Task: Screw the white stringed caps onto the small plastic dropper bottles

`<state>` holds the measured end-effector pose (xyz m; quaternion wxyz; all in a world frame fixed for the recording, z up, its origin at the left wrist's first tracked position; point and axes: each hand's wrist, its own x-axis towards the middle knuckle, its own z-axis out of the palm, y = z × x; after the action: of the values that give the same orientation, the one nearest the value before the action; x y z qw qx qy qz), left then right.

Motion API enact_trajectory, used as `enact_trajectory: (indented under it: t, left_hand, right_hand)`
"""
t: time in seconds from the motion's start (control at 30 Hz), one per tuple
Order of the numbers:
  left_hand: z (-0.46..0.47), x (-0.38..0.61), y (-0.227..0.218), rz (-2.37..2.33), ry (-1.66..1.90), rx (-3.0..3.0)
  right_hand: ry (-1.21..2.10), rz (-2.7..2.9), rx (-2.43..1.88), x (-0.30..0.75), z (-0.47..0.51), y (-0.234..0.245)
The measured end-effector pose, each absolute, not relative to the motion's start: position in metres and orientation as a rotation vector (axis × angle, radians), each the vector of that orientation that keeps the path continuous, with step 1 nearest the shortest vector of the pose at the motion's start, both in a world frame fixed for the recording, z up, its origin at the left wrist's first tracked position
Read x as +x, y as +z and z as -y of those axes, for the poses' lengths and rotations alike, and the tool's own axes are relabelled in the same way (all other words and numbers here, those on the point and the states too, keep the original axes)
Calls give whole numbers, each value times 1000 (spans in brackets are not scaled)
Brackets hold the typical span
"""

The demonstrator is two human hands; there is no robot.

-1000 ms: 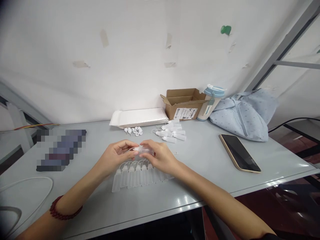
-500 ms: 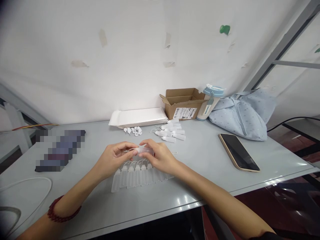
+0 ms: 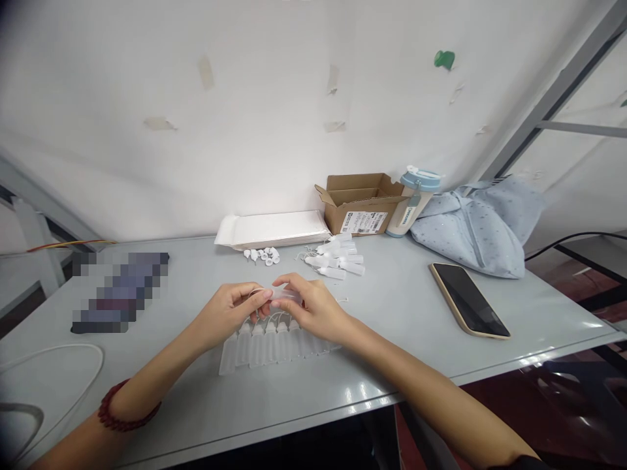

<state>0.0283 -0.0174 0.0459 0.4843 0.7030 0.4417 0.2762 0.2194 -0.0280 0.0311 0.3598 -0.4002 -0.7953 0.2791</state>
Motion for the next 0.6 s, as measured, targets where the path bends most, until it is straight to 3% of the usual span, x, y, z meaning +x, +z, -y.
enact_trajectory:
  t: [0.33, 0.6]
  left_hand:
    - [21, 28, 51, -960, 724, 1725]
    - [19, 27, 52, -991, 715, 1705]
  right_hand:
    - [999, 1939, -1004, 219, 30, 37]
    - [1042, 1907, -1006, 219, 31, 41]
